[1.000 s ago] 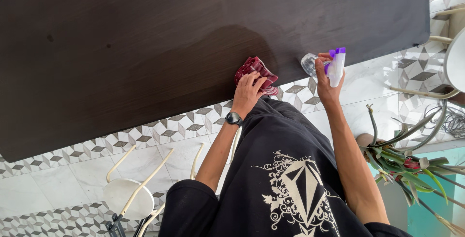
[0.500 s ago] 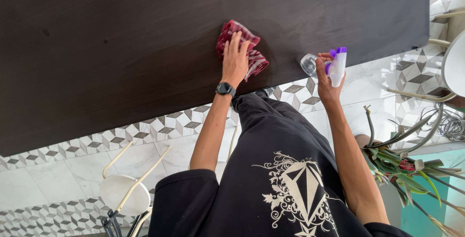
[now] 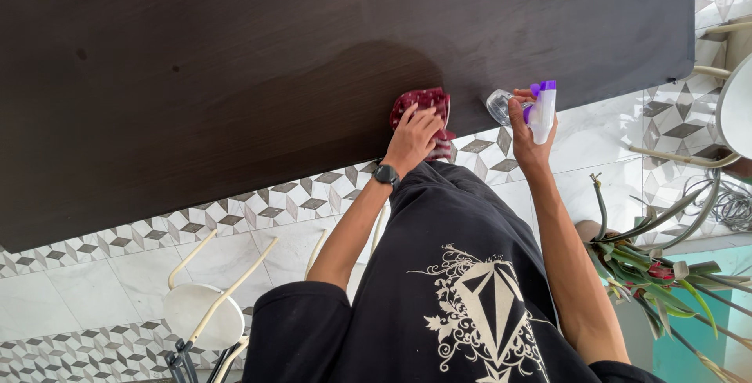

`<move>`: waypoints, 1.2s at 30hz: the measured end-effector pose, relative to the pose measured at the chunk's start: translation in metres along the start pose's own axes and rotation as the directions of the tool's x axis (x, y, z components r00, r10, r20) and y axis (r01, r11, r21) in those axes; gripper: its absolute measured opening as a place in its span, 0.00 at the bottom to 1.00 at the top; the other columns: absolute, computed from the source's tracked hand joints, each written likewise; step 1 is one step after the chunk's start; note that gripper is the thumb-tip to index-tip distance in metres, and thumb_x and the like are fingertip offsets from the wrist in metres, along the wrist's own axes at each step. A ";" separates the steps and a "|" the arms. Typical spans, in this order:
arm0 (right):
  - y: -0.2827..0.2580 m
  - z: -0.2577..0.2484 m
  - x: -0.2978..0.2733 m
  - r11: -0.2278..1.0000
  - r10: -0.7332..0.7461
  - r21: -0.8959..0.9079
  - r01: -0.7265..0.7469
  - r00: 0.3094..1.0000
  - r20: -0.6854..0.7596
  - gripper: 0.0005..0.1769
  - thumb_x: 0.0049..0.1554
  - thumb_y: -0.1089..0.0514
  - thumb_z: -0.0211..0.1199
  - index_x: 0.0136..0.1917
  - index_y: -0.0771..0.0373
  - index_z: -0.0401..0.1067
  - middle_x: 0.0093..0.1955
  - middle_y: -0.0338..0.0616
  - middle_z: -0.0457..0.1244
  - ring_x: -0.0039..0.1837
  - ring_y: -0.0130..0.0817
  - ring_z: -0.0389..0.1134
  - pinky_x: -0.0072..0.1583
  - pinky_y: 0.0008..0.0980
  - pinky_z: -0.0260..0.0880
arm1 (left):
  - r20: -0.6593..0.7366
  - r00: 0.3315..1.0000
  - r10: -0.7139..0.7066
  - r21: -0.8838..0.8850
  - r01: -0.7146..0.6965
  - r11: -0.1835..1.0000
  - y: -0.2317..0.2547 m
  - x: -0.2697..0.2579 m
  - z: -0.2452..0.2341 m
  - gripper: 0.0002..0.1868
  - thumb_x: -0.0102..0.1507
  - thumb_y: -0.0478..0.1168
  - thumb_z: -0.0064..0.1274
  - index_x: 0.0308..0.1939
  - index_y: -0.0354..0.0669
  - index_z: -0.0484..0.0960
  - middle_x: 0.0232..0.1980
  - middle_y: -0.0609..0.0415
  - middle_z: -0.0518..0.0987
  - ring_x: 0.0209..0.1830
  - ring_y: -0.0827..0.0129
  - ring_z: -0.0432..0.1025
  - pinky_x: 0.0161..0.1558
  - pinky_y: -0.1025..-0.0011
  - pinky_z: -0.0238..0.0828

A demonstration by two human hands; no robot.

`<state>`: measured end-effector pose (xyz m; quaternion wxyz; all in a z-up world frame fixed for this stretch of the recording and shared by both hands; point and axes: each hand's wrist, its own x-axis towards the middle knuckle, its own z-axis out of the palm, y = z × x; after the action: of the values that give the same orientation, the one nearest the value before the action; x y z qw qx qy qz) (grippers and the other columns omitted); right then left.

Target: The person wipes the surface of a dark table using a red cloth while holding a spray bottle in the other hand.

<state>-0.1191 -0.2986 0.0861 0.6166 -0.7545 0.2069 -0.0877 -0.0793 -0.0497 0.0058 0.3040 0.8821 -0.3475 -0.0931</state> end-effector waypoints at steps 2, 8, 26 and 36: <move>0.001 0.001 0.001 0.999 -0.051 0.003 0.051 0.999 0.001 0.18 0.68 0.51 0.67 0.60 0.68 0.71 0.57 0.49 0.68 0.58 0.30 0.69 0.59 0.31 0.70 | 0.009 1.000 -0.012 -0.022 0.012 1.000 0.003 -0.017 -0.005 0.19 0.57 0.34 0.62 0.50 0.48 0.76 0.56 0.55 0.78 0.68 0.63 0.68 0.77 0.54 0.51; -0.008 0.000 0.005 0.999 0.030 0.011 -0.030 0.999 -0.015 0.17 0.65 0.50 0.67 0.57 0.67 0.71 0.56 0.48 0.68 0.58 0.32 0.70 0.58 0.32 0.71 | -0.092 0.990 -0.108 -0.047 0.104 0.993 -0.006 -0.030 -0.033 0.20 0.56 0.34 0.63 0.51 0.48 0.77 0.59 0.53 0.76 0.69 0.61 0.66 0.76 0.52 0.54; -0.003 -0.004 0.008 0.999 0.043 0.023 -0.042 0.998 -0.054 0.21 0.66 0.49 0.66 0.63 0.65 0.69 0.55 0.43 0.68 0.58 0.29 0.69 0.61 0.33 0.69 | -0.137 0.974 -0.179 0.097 0.193 0.976 -0.038 0.070 -0.026 0.21 0.54 0.30 0.63 0.49 0.43 0.75 0.75 0.49 0.67 0.79 0.58 0.56 0.79 0.54 0.47; -0.004 -0.002 0.008 0.998 0.053 0.048 -0.050 0.996 -0.067 0.18 0.65 0.48 0.66 0.58 0.63 0.71 0.58 0.44 0.67 0.59 0.30 0.69 0.61 0.33 0.69 | 0.054 0.990 0.133 0.076 -0.137 0.988 0.012 0.015 0.004 0.21 0.57 0.38 0.64 0.53 0.45 0.78 0.71 0.56 0.72 0.76 0.66 0.59 0.79 0.58 0.48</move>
<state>-0.1122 -0.3031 0.0894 0.6286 -0.7309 0.2452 -0.1024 -0.0766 -0.0682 0.0110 0.2656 0.8655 -0.4172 -0.0797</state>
